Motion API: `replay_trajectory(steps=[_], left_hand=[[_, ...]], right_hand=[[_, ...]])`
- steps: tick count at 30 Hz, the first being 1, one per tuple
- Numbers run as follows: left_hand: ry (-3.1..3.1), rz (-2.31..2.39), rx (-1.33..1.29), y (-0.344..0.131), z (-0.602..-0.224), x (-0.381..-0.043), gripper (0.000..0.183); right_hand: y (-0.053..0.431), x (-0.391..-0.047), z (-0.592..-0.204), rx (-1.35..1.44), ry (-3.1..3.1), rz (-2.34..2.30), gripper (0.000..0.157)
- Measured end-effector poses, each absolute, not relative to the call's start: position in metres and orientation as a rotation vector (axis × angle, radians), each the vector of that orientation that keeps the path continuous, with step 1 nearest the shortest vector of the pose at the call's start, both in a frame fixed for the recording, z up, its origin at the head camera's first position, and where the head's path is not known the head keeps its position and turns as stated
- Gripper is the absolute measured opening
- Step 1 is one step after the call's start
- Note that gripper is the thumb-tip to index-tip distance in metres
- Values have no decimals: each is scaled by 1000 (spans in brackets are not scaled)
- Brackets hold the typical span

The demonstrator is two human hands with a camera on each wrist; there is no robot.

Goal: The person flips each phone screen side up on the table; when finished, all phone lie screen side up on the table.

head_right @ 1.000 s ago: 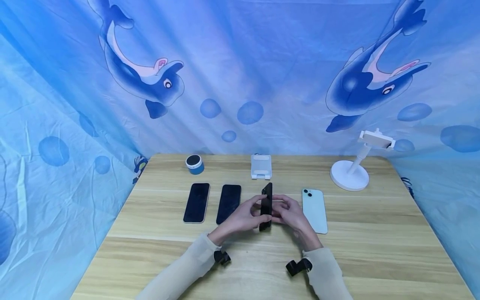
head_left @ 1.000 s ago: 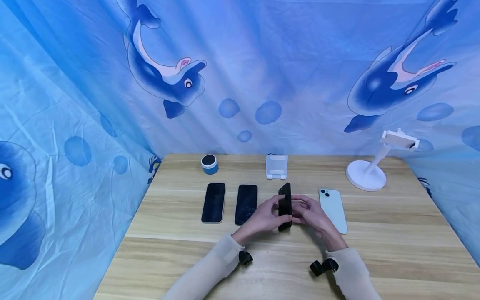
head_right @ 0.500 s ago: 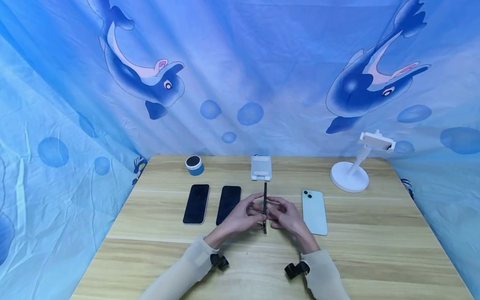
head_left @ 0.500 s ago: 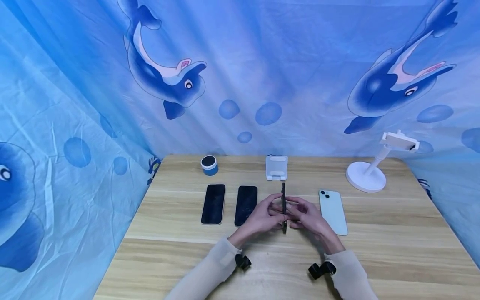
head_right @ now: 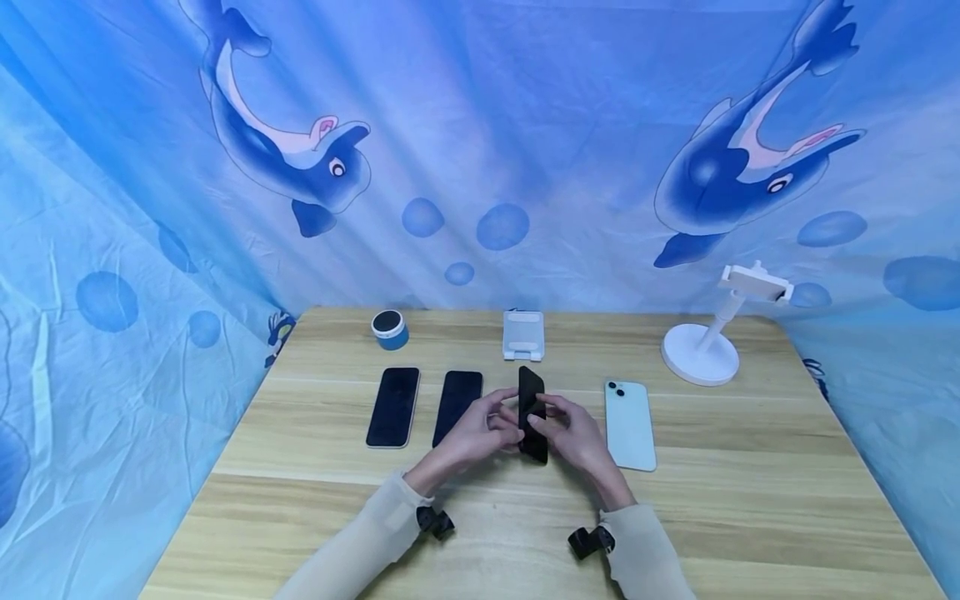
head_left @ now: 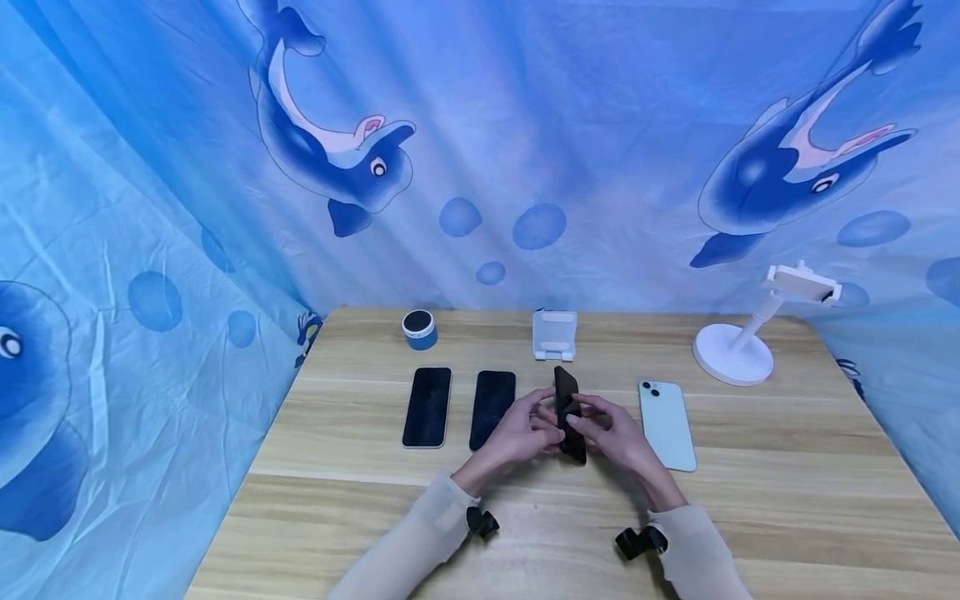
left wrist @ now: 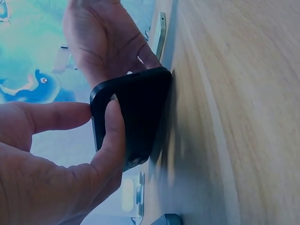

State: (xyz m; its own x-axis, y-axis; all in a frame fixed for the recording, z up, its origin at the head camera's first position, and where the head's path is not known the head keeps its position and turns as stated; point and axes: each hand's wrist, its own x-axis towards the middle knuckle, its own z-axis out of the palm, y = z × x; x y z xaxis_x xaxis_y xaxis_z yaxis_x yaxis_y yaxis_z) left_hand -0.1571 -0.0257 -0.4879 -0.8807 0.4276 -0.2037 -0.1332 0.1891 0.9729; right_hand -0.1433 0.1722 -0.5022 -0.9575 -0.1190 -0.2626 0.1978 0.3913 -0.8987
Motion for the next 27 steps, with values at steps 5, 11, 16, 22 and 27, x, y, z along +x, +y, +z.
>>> replay_trajectory(steps=[5, 11, 16, 22, 27], left_hand=[[2043, 1721, 245, -29, -489, -158, 75], [2091, 1688, 258, -32, -490, -158, 75], [2138, 1645, 260, -33, -491, -159, 74], [2216, 1571, 256, -35, -495, -160, 73], [2282, 1494, 252, -34, -500, -162, 72]], right_hand=[[171, -144, -504, 115, 2396, -1557, 58], [168, -144, -505, 161, 2455, -1507, 65], [166, -145, -505, 188, 2490, -1477, 67], [166, -146, -509, 178, 2593, -1398, 68], [166, -146, -510, 166, 2657, -1327, 70]])
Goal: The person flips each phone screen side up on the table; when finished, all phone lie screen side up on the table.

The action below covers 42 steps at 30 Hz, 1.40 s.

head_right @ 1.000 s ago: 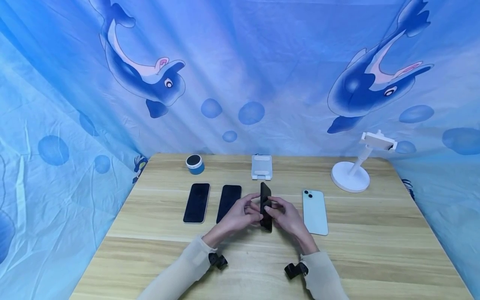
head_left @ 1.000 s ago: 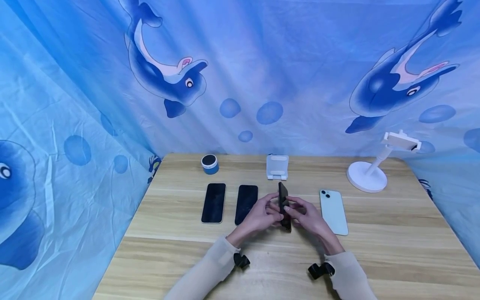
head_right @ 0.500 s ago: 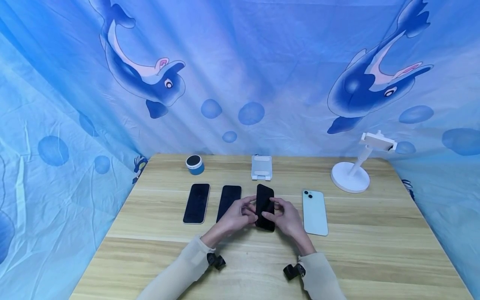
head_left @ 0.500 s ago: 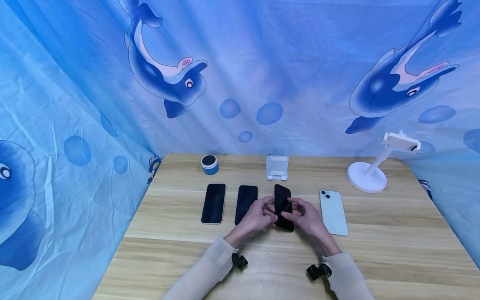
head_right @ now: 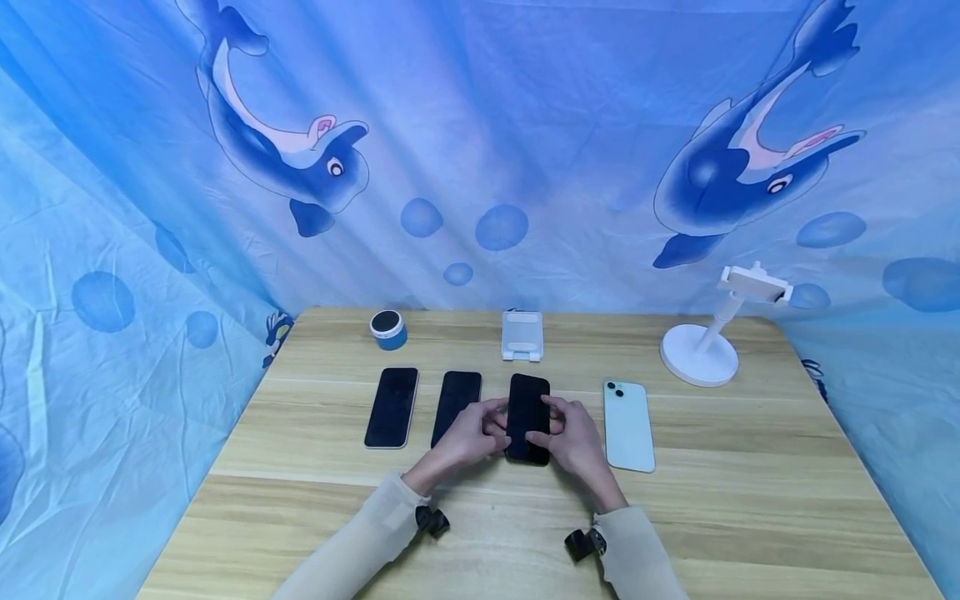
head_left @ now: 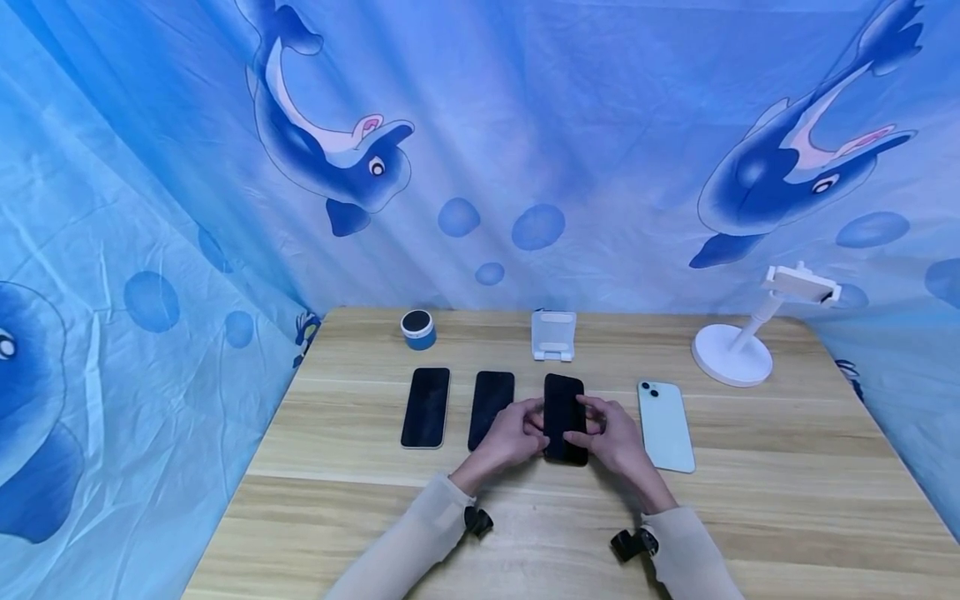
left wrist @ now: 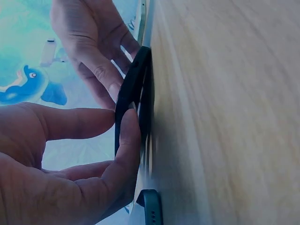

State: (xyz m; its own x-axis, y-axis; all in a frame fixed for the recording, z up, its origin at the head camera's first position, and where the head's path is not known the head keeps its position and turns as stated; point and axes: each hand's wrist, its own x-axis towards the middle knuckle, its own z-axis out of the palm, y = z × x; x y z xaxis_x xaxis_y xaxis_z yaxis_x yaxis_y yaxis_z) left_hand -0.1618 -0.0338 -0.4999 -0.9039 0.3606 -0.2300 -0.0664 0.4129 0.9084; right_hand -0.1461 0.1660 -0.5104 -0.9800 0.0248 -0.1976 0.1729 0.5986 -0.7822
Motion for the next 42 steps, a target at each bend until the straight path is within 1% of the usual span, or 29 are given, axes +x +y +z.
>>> replay_trajectory(steps=[9, 16, 26, 30, 36, 42], left_hand=[[2423, 1373, 273, -30, -504, -164, 70], [2608, 1170, 359, -26, -500, -165, 66], [2644, 1065, 342, -20, -494, -166, 65], [2649, 1059, 331, -19, -494, -166, 67], [2633, 1083, 285, -19, -496, -160, 79], [2659, 1136, 318, -19, -495, -159, 80]], right_hand=[[167, -147, -507, 123, 2702, -1271, 68], [168, -148, -506, 102, 2731, -1256, 65], [171, -153, -505, 65, 2761, -1201, 67], [173, -155, -506, 35, 2768, -1188, 68], [179, -154, -505, -19, 2685, -1238, 72], [190, -148, -496, -86, 2583, -1382, 72]])
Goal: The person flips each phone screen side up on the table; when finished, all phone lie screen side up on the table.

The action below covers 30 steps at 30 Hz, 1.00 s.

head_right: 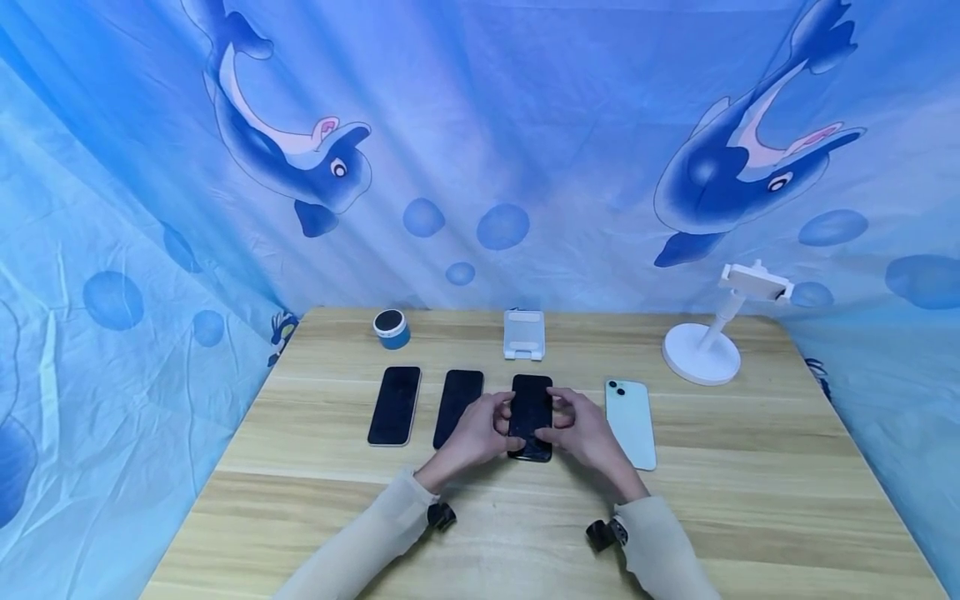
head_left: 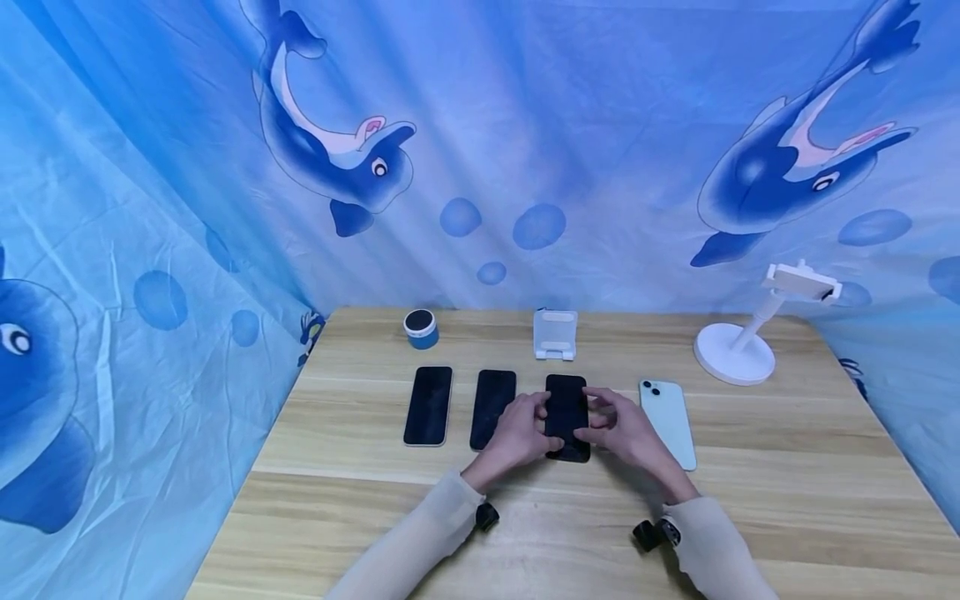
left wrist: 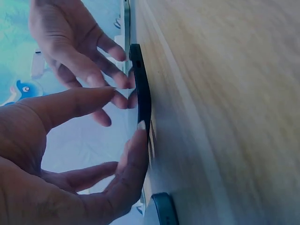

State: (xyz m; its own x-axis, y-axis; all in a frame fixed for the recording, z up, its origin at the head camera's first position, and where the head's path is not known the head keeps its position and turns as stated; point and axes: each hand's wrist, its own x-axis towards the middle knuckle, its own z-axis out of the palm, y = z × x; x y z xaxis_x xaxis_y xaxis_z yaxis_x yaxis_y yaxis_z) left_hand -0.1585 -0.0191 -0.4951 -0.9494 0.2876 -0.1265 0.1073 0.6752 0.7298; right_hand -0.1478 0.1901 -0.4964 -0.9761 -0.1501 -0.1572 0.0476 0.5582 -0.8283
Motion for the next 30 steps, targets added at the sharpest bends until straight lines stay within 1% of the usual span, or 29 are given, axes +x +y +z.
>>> replay_trajectory(steps=[7, 11, 18, 25, 30], left_hand=[[2546, 1310, 419, -9, -496, -160, 78], [2413, 1434, 445, 2, -496, -160, 77], [2235, 1579, 533, 24, -496, -157, 71], [2223, 1566, 525, 49, -497, -152, 68], [2303, 1457, 511, 68, -496, -150, 68]], right_hand=[[209, -141, -486, -122, 2613, -1391, 72], [222, -138, -480, -94, 2627, -1386, 74], [245, -130, -478, -25, 2659, -1349, 75], [271, -125, -482, 116, 2697, -1251, 78], [290, -122, -487, 227, 2719, -1218, 80]])
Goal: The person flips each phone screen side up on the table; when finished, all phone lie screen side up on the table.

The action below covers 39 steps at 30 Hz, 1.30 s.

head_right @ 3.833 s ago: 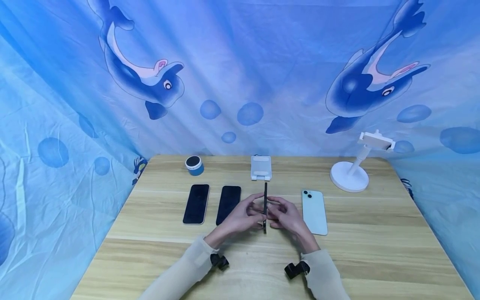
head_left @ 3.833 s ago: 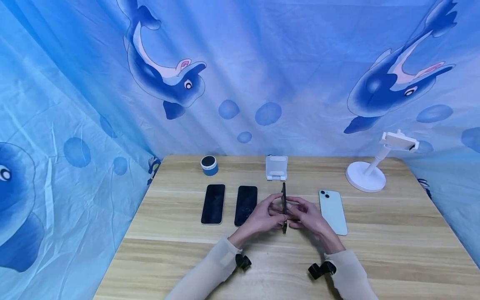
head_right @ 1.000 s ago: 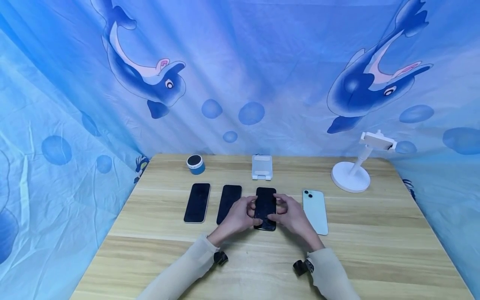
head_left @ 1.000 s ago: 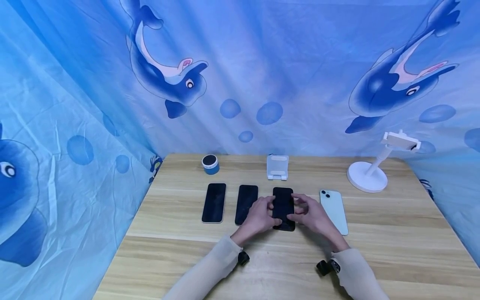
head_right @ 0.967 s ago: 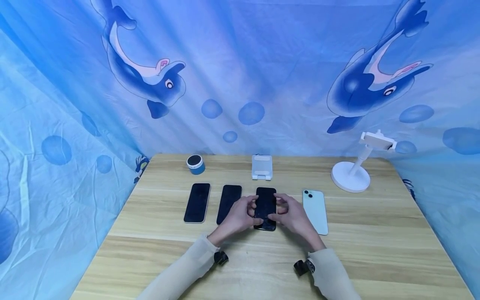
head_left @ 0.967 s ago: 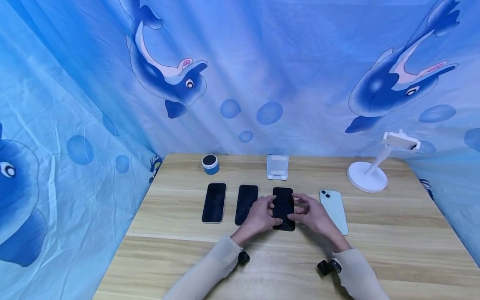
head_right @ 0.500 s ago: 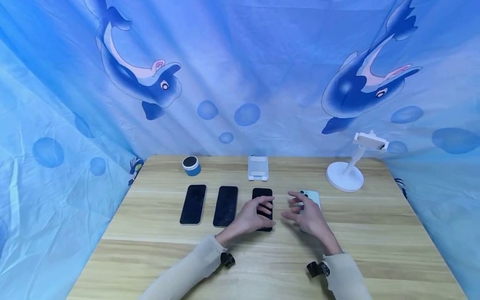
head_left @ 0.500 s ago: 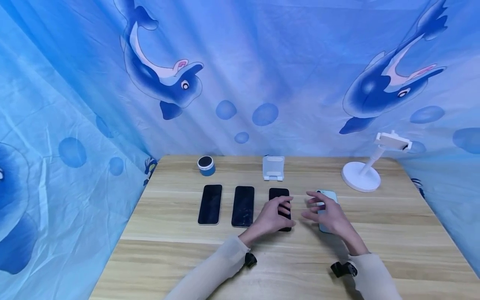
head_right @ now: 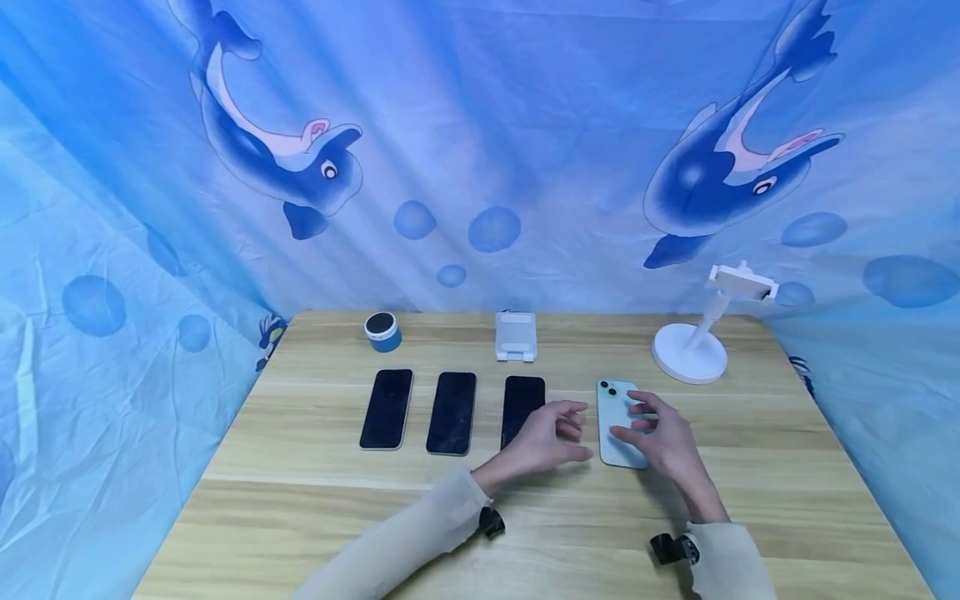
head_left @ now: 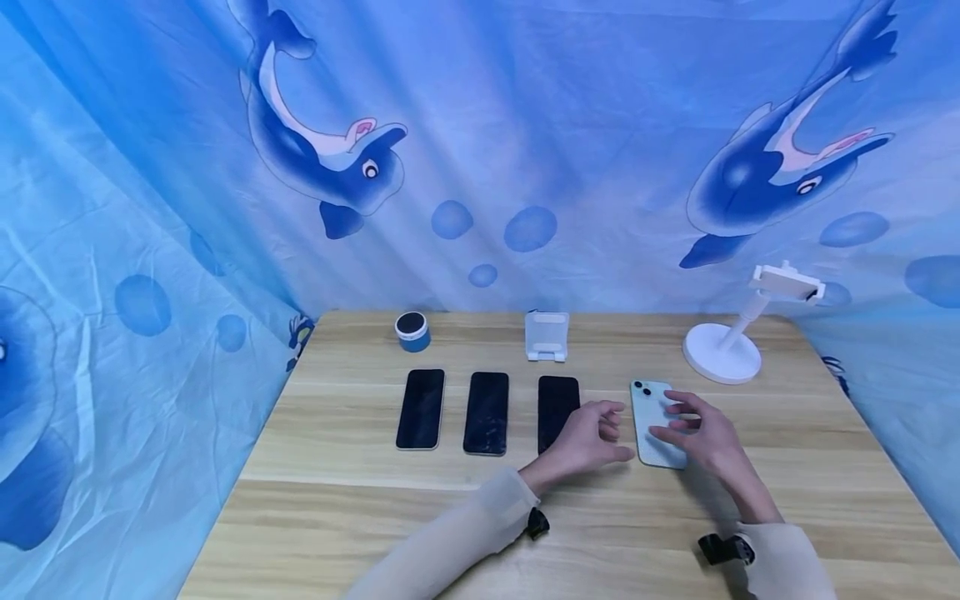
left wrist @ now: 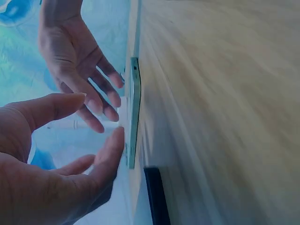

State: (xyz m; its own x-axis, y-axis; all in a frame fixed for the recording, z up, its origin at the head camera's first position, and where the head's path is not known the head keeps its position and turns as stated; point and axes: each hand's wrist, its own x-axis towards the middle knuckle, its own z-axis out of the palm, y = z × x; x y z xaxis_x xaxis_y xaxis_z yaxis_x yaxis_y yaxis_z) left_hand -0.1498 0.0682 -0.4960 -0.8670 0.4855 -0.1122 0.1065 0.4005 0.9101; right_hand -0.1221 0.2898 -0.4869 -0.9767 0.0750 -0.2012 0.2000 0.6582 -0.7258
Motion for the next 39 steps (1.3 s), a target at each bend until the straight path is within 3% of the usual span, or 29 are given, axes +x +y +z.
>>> replay_trajectory(steps=[12, 29, 39], left_hand=[[2338, 1378, 379, 93, -498, -143, 88], [2308, 1469, 314, 110, -502, -143, 88], [2241, 1499, 285, 106, -498, -143, 87]], right_hand=[[305, -119, -493, 298, 2652, -1256, 83], [304, -113, -495, 312, 2581, -1363, 85], [301, -115, -496, 563, 2429, -1506, 87]])
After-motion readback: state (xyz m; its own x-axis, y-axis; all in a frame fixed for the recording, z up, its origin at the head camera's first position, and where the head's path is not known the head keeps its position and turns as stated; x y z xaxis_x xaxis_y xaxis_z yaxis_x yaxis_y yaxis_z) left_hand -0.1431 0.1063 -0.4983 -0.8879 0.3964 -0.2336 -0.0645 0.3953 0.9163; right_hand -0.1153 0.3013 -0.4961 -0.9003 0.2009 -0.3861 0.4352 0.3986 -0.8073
